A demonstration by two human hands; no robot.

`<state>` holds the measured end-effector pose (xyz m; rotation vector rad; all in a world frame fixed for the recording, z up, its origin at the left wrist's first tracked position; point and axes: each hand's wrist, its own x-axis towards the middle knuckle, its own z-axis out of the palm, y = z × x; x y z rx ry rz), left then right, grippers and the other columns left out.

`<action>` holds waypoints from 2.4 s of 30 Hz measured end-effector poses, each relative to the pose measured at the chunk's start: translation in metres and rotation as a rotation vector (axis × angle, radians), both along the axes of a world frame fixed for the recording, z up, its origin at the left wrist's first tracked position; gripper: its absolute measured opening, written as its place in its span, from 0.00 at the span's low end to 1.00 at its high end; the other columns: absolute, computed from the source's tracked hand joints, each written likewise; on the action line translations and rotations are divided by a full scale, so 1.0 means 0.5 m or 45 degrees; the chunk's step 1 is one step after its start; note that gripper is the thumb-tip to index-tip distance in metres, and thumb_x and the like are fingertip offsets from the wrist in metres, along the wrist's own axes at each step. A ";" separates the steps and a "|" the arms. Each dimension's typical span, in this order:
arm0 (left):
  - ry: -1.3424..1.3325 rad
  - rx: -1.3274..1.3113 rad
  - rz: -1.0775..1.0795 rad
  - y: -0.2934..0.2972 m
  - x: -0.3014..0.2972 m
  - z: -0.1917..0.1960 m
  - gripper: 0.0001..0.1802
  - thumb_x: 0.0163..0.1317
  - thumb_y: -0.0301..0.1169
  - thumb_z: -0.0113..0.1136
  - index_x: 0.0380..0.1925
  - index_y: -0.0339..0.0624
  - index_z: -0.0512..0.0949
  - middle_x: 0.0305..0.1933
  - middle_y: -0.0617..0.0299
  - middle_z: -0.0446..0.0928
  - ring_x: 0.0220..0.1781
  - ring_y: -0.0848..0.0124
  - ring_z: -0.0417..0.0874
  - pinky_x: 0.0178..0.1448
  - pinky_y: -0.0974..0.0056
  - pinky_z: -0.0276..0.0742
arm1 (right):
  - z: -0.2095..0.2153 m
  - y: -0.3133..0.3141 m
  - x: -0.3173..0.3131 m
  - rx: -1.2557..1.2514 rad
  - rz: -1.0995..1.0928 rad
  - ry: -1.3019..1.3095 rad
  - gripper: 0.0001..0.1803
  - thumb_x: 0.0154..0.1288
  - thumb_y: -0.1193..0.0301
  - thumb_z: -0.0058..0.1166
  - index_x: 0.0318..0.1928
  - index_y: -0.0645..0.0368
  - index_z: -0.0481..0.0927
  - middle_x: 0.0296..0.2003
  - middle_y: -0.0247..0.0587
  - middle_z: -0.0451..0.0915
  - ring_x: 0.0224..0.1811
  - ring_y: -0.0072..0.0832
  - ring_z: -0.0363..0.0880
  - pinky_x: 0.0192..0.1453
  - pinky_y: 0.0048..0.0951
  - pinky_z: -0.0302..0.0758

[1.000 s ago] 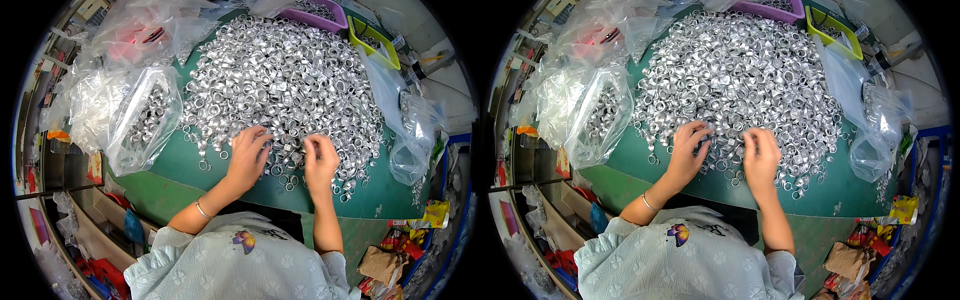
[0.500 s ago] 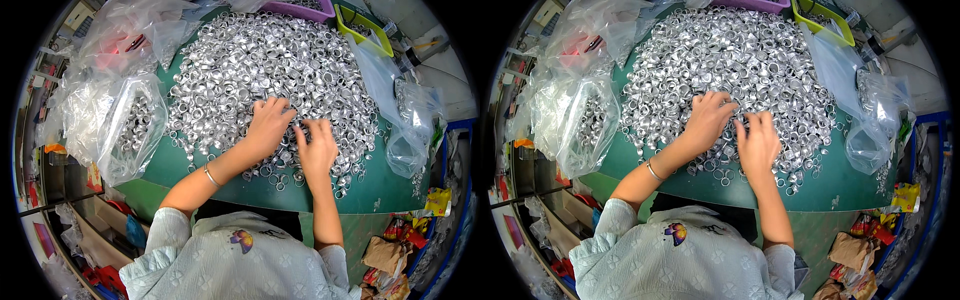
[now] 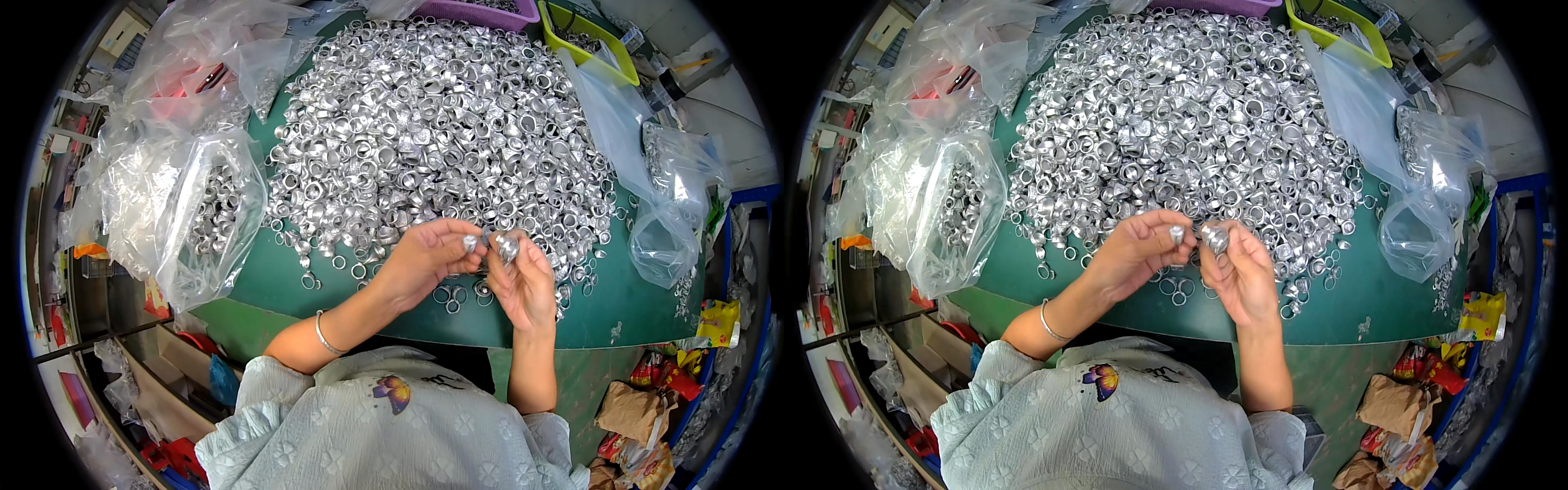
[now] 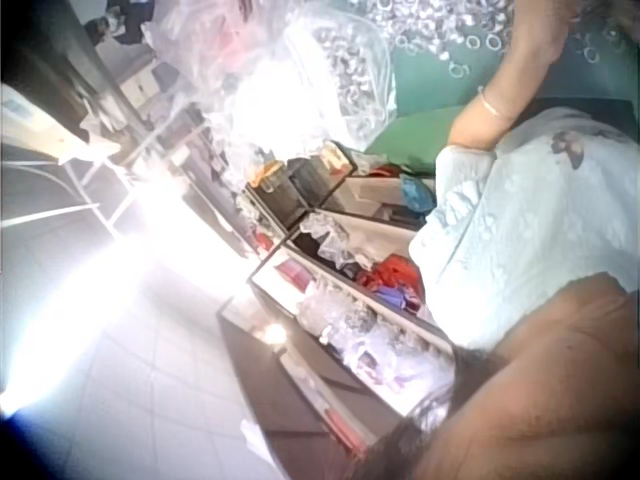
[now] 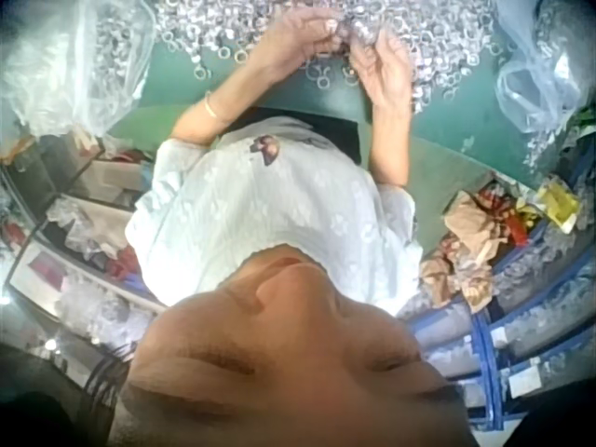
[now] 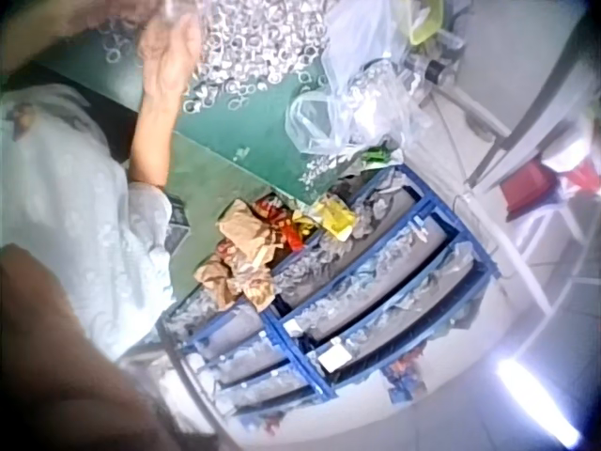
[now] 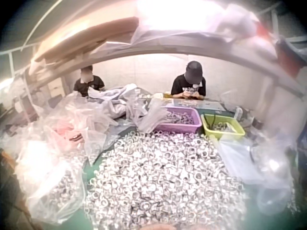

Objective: The person sorts through a large pile of silver metal rings by hand on a green table and places some into a plastic bag.

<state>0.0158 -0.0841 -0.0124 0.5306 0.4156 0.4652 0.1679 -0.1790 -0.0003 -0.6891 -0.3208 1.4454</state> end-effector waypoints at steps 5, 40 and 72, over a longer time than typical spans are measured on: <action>0.069 -0.048 -0.024 -0.031 -0.014 0.003 0.13 0.63 0.23 0.55 0.48 0.32 0.75 0.40 0.55 0.80 0.39 0.71 0.82 0.48 0.69 0.80 | -0.012 -0.021 -0.025 0.034 -0.072 -0.247 0.16 0.73 0.61 0.42 0.42 0.63 0.71 0.36 0.41 0.75 0.21 0.17 0.64 0.22 0.17 0.58; 0.426 0.043 -0.232 -0.062 0.012 -0.004 0.13 0.67 0.34 0.53 0.44 0.36 0.78 0.24 0.67 0.73 0.25 0.77 0.73 0.26 0.76 0.64 | -0.041 -0.056 0.034 -0.363 -0.766 -2.446 0.06 0.53 0.74 0.61 0.33 0.57 0.79 0.38 0.40 0.72 0.43 0.37 0.68 0.47 0.36 0.61; 0.389 -0.495 -0.436 -0.096 0.045 0.021 0.24 0.73 0.41 0.38 0.56 0.29 0.67 0.57 0.43 0.73 0.57 0.55 0.77 0.55 0.59 0.78 | -0.063 -0.090 0.048 -0.295 -0.724 -2.619 0.09 0.53 0.75 0.61 0.36 0.57 0.76 0.36 0.34 0.77 0.38 0.32 0.70 0.45 0.34 0.59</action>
